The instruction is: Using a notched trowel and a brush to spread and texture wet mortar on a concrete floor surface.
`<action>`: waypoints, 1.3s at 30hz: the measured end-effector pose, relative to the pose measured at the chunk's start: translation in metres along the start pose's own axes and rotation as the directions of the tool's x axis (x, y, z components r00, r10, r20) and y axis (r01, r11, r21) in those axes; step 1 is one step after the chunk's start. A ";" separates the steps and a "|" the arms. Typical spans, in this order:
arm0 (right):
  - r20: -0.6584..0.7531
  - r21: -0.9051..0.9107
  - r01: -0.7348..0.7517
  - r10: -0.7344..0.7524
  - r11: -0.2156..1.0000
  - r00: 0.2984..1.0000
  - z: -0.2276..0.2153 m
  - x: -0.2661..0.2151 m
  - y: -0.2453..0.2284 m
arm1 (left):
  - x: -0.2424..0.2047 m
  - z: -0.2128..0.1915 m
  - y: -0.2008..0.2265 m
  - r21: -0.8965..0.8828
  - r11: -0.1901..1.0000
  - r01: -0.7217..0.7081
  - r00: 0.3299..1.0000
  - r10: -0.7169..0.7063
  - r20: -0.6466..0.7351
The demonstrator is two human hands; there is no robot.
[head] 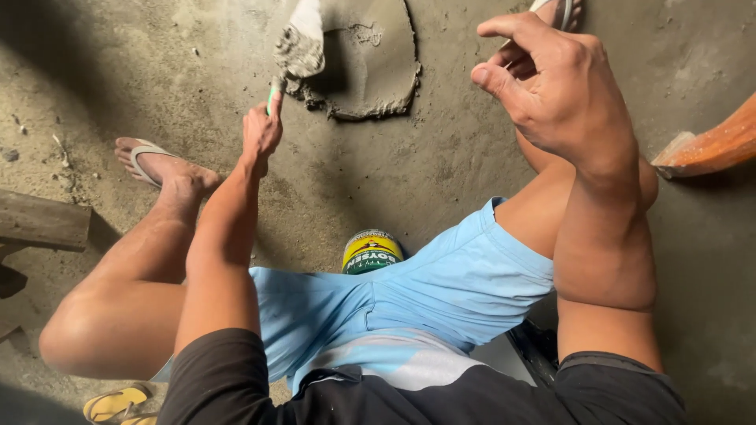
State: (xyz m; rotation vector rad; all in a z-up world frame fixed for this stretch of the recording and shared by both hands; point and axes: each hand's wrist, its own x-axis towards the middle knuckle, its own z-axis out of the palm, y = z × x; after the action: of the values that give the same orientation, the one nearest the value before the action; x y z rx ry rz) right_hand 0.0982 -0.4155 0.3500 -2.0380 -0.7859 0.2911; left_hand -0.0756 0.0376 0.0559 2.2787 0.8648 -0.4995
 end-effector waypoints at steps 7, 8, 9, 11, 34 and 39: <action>0.019 0.045 0.003 -0.004 0.999 1.000 0.000 0.008 -0.006 | 0.013 0.069 0.002 -0.069 0.998 0.014 1.000 -0.012 0.028; 0.027 0.040 0.004 -0.005 0.999 1.000 -0.001 0.009 -0.007 | 0.005 0.075 0.005 -0.016 0.999 -0.028 0.996 0.029 0.081; 0.035 0.037 0.004 -0.005 0.999 0.999 -0.001 0.008 -0.008 | -0.005 0.081 0.007 0.035 0.997 -0.072 0.988 0.066 0.137; 0.034 0.036 -0.001 0.000 0.999 0.999 0.002 0.009 -0.008 | -0.031 0.086 0.009 0.019 0.993 -0.117 0.976 0.112 0.184; 0.030 -0.018 0.000 0.001 1.000 1.000 0.003 0.006 -0.010 | -0.107 0.165 0.047 0.142 0.988 0.066 0.998 -0.066 -0.003; 0.010 -0.065 0.060 -0.059 0.996 0.998 0.003 0.004 -0.006 | -0.107 0.139 0.006 0.039 0.960 0.278 0.956 -0.273 -0.105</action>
State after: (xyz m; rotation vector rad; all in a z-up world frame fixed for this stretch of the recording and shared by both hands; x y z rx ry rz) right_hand 0.0977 -0.4084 0.3532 -2.0718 -0.8700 0.2433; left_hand -0.1636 -0.1090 0.0162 2.2568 1.2439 -0.5402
